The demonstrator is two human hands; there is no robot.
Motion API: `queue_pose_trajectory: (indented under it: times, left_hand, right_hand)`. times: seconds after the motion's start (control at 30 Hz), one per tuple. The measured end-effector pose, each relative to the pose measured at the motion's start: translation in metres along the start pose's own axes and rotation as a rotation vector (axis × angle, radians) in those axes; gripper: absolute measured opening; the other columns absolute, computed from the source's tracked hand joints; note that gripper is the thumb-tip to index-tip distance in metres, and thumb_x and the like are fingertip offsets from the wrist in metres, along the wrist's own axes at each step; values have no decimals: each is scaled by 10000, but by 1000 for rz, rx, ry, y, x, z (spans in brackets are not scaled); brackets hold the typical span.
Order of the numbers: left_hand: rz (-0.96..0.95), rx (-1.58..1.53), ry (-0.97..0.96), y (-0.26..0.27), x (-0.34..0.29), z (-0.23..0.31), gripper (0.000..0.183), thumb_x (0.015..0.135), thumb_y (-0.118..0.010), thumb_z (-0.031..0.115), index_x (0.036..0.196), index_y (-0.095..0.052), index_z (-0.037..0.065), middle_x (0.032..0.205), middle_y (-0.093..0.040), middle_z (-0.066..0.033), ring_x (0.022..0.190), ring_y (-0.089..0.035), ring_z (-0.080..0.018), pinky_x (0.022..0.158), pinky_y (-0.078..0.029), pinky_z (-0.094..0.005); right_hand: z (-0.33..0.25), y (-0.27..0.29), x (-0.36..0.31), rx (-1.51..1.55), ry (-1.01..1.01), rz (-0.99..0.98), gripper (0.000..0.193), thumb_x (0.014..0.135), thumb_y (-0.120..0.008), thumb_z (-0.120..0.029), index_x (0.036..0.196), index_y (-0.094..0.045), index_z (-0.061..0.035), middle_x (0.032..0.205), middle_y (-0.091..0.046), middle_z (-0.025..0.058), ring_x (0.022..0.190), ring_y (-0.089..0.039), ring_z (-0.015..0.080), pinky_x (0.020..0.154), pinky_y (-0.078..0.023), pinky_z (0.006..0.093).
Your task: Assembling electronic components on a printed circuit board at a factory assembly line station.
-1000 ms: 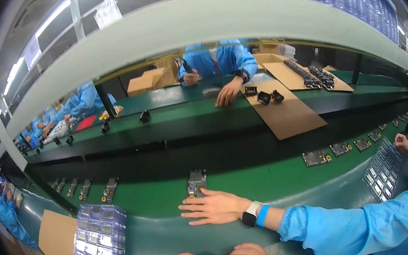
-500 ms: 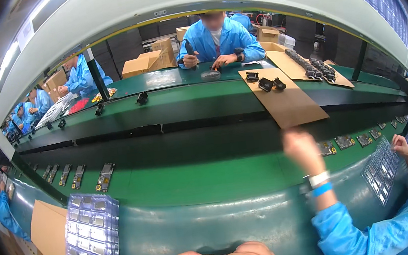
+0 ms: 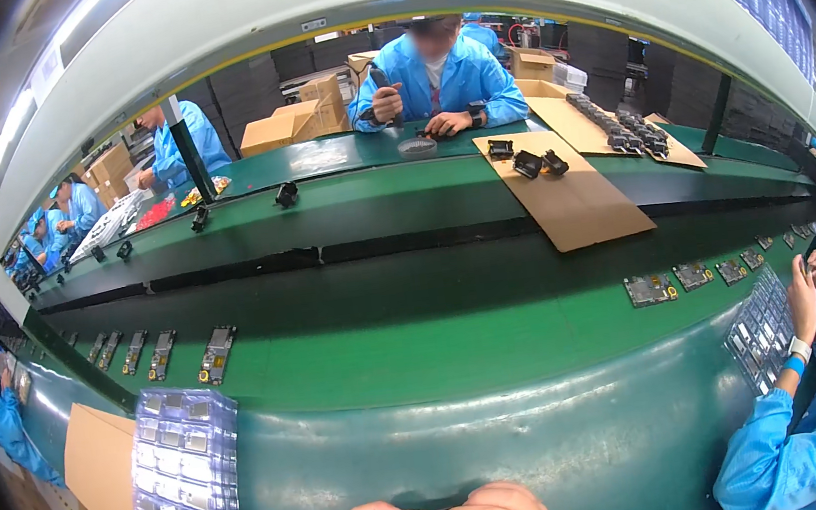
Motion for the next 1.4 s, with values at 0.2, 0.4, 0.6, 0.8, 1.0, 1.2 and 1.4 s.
queue_pose_trajectory:
  times: [0.2,0.4,0.6,0.8,1.0,1.2,1.4]
  left_hand:
    - [70,107,-66,6,-1,4,206,994,-545,27,1184,-465,5,950,-552,-43,830,-526,-91,768,-460,-234]
    - [86,41,-44,6,-1,-1,194,994,-551,28,1171,-475,3,937,-539,-41,816,-519,-92,755,-454,-231]
    - [82,122,-105,5,0,6,194,996,-549,28,1173,-476,3,933,-528,-41,820,-513,-98,761,-452,-234]
    - [131,396,-228,1,-7,14,211,987,-580,58,1171,-508,-17,939,-648,-131,799,-650,-194,733,-520,-300]
    - [148,498,-204,-1,-5,9,233,980,-610,101,1171,-533,-8,910,-681,-175,776,-694,-276,706,-543,-341]
    - [192,535,-174,-1,-3,4,236,972,-623,117,1166,-558,0,895,-674,-168,768,-691,-287,687,-541,-347]
    - [183,508,-188,-2,0,4,232,970,-626,110,1163,-558,2,855,-663,-151,722,-671,-249,663,-533,-336]
  right_hand:
    - [-1,-5,-5,-29,-12,-5,294,695,-815,-81,982,-756,-101,972,-690,54,880,-622,262,795,-508,371]
    - [4,-6,-7,-30,-41,0,290,709,-820,-92,991,-753,-103,976,-688,50,888,-621,265,802,-509,371]
    - [7,-4,-9,-37,-66,18,281,711,-819,-75,981,-741,-81,986,-673,80,905,-619,292,817,-509,381]
    - [19,-1,-5,-55,-239,27,191,752,-794,-50,907,-683,-38,1077,-628,159,965,-610,360,837,-507,429]
    - [40,-12,-16,61,-468,-90,182,800,-753,-44,935,-633,-14,1078,-602,181,971,-589,372,840,-492,403]
    - [44,-10,-20,78,-500,-95,171,819,-733,-38,928,-605,-10,1036,-577,181,951,-578,373,826,-483,408]
    - [49,-13,-20,92,-511,-127,160,827,-722,-35,917,-592,-9,1025,-571,185,953,-574,382,816,-482,414]
Point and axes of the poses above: each hand's wrist, its own x-axis towards the middle knuckle, its own y-axis out of the back of the hand, z = x × y, the point moved 10 cm from there along x, towards the middle knuckle
